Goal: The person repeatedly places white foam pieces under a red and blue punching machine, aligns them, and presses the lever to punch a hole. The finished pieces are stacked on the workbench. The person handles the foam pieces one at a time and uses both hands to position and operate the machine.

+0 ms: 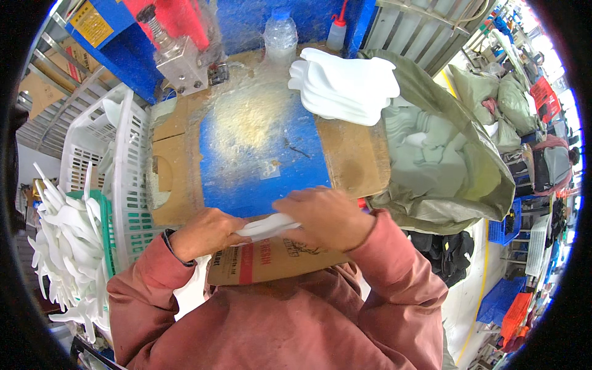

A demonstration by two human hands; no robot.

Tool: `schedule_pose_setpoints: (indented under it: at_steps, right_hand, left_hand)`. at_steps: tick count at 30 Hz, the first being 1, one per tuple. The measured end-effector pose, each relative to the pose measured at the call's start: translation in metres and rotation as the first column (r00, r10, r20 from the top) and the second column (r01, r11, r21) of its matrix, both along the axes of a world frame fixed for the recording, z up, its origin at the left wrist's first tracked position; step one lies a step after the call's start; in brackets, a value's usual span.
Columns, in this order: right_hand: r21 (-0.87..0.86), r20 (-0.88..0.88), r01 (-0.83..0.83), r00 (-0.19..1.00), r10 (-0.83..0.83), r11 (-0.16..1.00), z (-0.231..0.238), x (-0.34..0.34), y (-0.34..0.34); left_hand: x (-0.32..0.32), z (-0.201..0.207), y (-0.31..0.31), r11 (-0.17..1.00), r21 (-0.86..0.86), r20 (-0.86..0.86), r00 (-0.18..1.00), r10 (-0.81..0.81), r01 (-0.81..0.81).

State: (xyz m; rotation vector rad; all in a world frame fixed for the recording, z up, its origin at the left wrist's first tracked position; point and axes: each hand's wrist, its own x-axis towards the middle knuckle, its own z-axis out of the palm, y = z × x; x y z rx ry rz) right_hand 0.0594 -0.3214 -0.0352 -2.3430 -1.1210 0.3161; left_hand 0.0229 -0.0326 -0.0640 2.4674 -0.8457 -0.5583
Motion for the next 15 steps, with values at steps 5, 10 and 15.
schedule_pose_setpoints:
  at_steps: [5,10,15]
  right_hand:
    - [-0.216,0.077,-0.122,0.987,0.142,0.969,-0.009,-0.010,0.049]
    - [-0.133,0.205,-0.053,0.976,0.080,0.990,-0.020,-0.008,0.056]
    - [0.036,0.252,-0.088,0.965,0.076,0.995,-0.021,-0.005,0.047]
  left_hand:
    - [0.006,0.012,-0.012,0.989,0.143,0.001,1.000,-0.024,0.023]
    - [0.009,0.029,-0.001,0.999,-0.017,0.000,0.999,0.047,-0.047]
    - [0.002,0.047,0.037,0.975,-0.082,0.038,0.976,0.212,-0.209]
